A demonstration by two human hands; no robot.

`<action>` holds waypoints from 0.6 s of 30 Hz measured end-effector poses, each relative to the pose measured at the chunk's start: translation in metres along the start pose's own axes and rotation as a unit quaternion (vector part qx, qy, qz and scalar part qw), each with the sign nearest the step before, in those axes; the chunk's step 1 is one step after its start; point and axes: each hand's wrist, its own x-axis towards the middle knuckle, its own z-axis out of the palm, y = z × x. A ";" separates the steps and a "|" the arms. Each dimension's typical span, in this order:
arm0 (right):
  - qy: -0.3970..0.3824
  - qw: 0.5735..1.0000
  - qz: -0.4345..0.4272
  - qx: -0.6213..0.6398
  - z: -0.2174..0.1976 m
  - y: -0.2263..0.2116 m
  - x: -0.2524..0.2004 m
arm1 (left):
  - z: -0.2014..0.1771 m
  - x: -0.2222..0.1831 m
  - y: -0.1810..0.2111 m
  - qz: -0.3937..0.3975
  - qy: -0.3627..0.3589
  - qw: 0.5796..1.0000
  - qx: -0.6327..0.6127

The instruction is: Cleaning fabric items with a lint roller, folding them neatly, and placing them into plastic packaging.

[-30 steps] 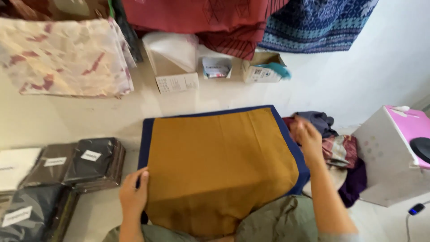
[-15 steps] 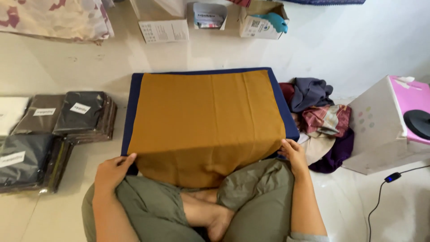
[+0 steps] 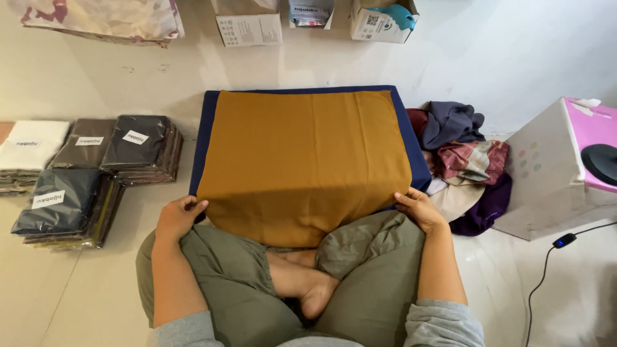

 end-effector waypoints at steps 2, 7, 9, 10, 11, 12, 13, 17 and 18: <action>-0.006 0.999 -0.015 0.040 -0.008 0.009 0.004 | -0.003 -0.004 0.002 -0.004 0.005 0.999 -0.043; -0.013 0.992 -0.055 0.108 -0.006 0.001 -0.002 | -0.014 -0.018 0.011 0.003 0.005 0.992 -0.126; -0.020 0.989 -0.072 0.127 -0.009 0.005 0.002 | -0.015 -0.018 0.012 0.014 0.002 0.987 -0.157; -0.019 0.989 -0.072 0.126 -0.010 0.005 0.002 | -0.014 -0.019 0.012 0.014 0.001 0.987 -0.158; -0.017 0.988 -0.074 0.133 -0.010 0.006 0.003 | -0.013 -0.019 0.012 0.018 -0.001 0.987 -0.162; -0.015 0.987 -0.076 0.140 -0.010 0.007 0.004 | -0.013 -0.020 0.011 0.022 -0.003 0.986 -0.167; -0.015 0.987 -0.076 0.140 -0.006 0.004 0.002 | -0.013 -0.021 0.012 0.022 -0.003 0.986 -0.167; 0.025 0.991 -0.085 0.100 0.005 0.000 0.000 | -0.009 -0.018 0.005 0.044 0.010 0.983 -0.180; 0.042 0.991 -0.100 0.075 0.007 0.000 0.001 | -0.008 -0.015 0.002 0.051 0.012 0.982 -0.184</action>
